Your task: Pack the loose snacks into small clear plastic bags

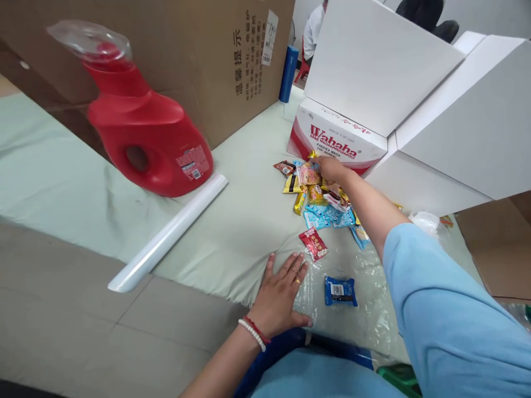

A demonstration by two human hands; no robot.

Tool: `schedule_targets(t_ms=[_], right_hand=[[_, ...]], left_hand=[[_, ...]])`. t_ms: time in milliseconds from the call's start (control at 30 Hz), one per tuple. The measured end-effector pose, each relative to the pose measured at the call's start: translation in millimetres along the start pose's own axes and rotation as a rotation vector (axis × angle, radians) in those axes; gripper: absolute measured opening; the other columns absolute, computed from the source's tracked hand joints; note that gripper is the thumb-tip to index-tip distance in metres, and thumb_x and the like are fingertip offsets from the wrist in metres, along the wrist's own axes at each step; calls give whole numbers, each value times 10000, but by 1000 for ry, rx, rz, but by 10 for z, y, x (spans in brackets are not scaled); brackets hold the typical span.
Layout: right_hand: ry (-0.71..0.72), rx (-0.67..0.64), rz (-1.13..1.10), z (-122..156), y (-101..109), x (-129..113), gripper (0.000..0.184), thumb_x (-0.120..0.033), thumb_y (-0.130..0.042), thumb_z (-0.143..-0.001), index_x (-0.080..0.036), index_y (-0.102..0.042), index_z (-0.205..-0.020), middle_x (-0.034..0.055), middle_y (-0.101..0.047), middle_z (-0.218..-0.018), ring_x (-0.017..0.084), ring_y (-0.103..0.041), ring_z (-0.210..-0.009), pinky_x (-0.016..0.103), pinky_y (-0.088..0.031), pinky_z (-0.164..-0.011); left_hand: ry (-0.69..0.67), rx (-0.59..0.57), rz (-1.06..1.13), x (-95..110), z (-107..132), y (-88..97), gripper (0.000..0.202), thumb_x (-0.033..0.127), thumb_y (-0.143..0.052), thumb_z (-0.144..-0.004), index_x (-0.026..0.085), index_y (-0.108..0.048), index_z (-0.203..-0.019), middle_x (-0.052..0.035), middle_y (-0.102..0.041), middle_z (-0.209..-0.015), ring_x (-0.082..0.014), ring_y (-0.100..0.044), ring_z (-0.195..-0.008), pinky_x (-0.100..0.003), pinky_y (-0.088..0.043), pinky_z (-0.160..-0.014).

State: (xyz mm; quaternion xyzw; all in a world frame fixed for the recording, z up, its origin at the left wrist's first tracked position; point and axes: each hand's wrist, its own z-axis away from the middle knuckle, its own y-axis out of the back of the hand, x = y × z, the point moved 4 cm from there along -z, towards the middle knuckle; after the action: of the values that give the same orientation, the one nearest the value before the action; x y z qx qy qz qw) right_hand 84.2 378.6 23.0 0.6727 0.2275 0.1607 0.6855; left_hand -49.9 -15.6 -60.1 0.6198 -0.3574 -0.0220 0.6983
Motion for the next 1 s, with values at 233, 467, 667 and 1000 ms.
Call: schedule_targets(t_ms=[233, 467, 667, 1000], right_hand=[[30, -110, 135, 367, 45, -1, 346, -175, -573, -895, -147, -760, -1186, 142, -685, -1222, 270, -627, -1003, 375, -464, -920], [149, -24, 47, 1310, 129, -138, 337, -230, -521, -970, -176, -740, -1220, 154, -666, -1217, 310, -612, -1060, 487, -463, -958], [-15, 325, -293, 1614, 326, 144, 501, -390, -612, -929, -211, -608, -1397, 147, -598, -1390, 250, -672, -966, 444, -560, -900], [-58, 113, -245, 2032, -352, -154, 532, -393, -461, -1011, -138, -545, -1471, 166, -582, -1488, 292, -524, -1387, 468, -393, -1168]], left_hand=[[-16, 1, 81, -4, 9, 30, 1185, 848, -653, -709, 234, -245, -1638, -156, -241, -1708, -351, -197, -1592, -641, 170, -1252], [-21, 1, 78, -4, 8, 54, 1175, 839, -665, -712, 220, -271, -1631, -145, -253, -1706, -355, -212, -1586, -646, 161, -1257], [-24, 23, 38, 8, 8, 34, 1158, 816, -671, -726, 202, -279, -1626, -145, -244, -1710, -347, -209, -1587, -644, 174, -1251], [8, -23, -42, 16, -20, 80, 1133, 854, -636, -719, 234, -323, -1615, -134, -284, -1697, -362, -255, -1571, -671, 68, -1263]])
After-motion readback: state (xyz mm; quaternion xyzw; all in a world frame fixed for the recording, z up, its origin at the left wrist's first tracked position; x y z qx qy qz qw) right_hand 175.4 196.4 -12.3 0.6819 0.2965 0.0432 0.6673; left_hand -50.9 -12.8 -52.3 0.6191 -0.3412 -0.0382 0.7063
